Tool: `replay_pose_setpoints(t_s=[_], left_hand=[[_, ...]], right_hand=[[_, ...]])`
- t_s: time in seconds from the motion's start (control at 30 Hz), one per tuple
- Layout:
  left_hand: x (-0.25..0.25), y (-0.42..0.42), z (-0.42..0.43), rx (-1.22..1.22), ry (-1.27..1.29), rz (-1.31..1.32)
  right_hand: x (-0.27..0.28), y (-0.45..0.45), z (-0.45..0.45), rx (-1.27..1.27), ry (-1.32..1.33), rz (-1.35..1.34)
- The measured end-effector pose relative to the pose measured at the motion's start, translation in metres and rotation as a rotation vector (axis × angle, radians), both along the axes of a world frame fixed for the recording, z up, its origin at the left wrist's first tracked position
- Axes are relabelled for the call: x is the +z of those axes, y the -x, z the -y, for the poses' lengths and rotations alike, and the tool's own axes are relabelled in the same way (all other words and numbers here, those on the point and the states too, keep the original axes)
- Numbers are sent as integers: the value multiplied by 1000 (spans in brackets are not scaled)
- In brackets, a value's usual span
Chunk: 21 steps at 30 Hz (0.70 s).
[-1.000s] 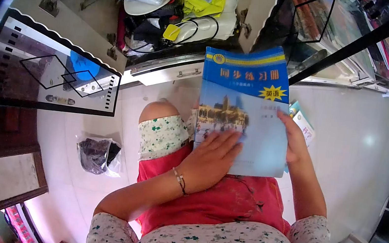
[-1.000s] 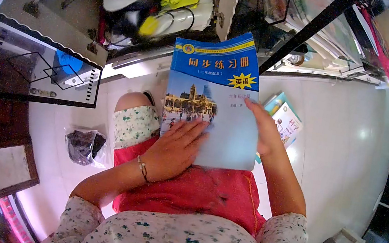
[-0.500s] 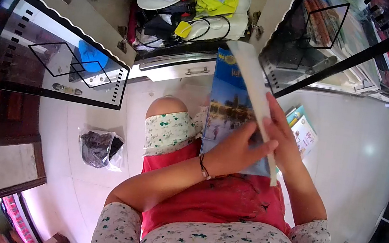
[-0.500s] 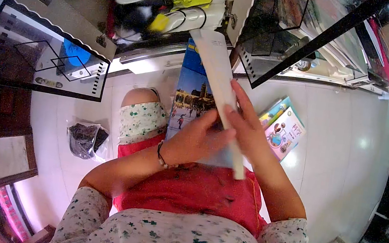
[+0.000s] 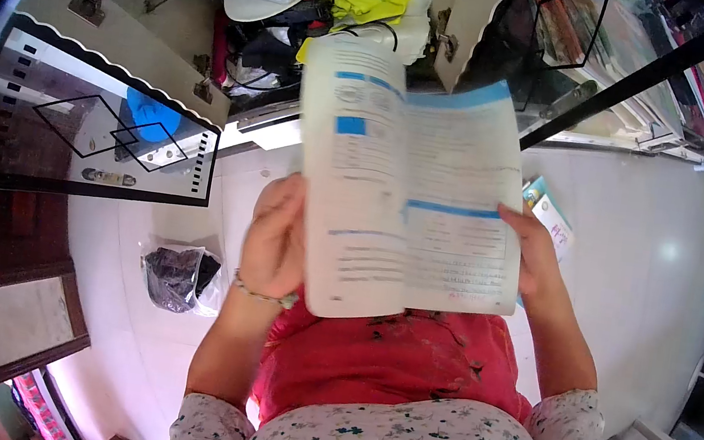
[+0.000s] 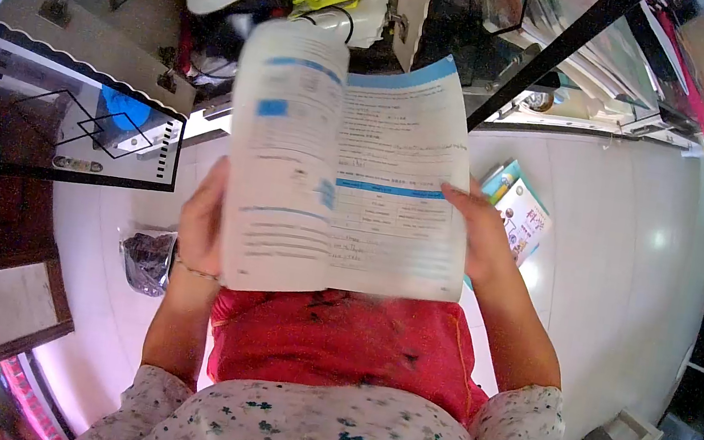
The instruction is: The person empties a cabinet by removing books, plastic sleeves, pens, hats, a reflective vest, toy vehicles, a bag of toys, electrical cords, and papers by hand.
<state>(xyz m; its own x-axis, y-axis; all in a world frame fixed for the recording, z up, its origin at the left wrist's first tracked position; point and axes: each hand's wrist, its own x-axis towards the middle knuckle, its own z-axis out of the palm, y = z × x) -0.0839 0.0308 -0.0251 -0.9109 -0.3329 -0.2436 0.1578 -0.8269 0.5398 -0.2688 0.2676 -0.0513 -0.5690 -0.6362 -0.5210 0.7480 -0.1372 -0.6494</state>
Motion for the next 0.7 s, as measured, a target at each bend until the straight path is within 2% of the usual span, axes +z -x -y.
replay_pose_setpoints(t_s=[0.07, 0.17, 0.23, 0.27, 0.3, 0.37, 0.43, 0.5, 0.53, 0.57, 0.6, 0.7], left_hand=[[4, -5, 7, 42, -44, 78], [1, -6, 7, -31, 27, -33], [-9, -1, -4, -89, -39, -57], [-12, 3, -6, -161, 196, -40], [-13, 7, -13, -161, 197, -42], [-13, 15, -27, -134, -97, -54], [-11, 17, -27, -167, -163, -46], [-10, 18, -28, -136, -147, -21], [-11, 16, -25, -136, -147, -21], [-15, 14, -20, -147, -42, -39], [-16, 11, -16, -156, 63, -57], [-10, 6, -10, -124, 102, -92]], right_hand=[[-7, 2, -4, 11, 6, 57], [-6, 0, 2, 13, 64, 57], [-5, 0, 5, 25, 98, 67], [-5, 0, 6, 37, 129, 77], [-5, 0, 6, 37, 129, 75], [-6, 1, 6, 25, 105, 76], [-8, 3, 4, 29, 96, 76], [-13, 5, 0, 32, 88, 77], [-19, 6, -5, 13, 102, 166], [-24, 6, -8, -6, 116, 256], [-28, 6, -8, -6, 117, 256], [-34, 7, -8, 31, 97, 131]])
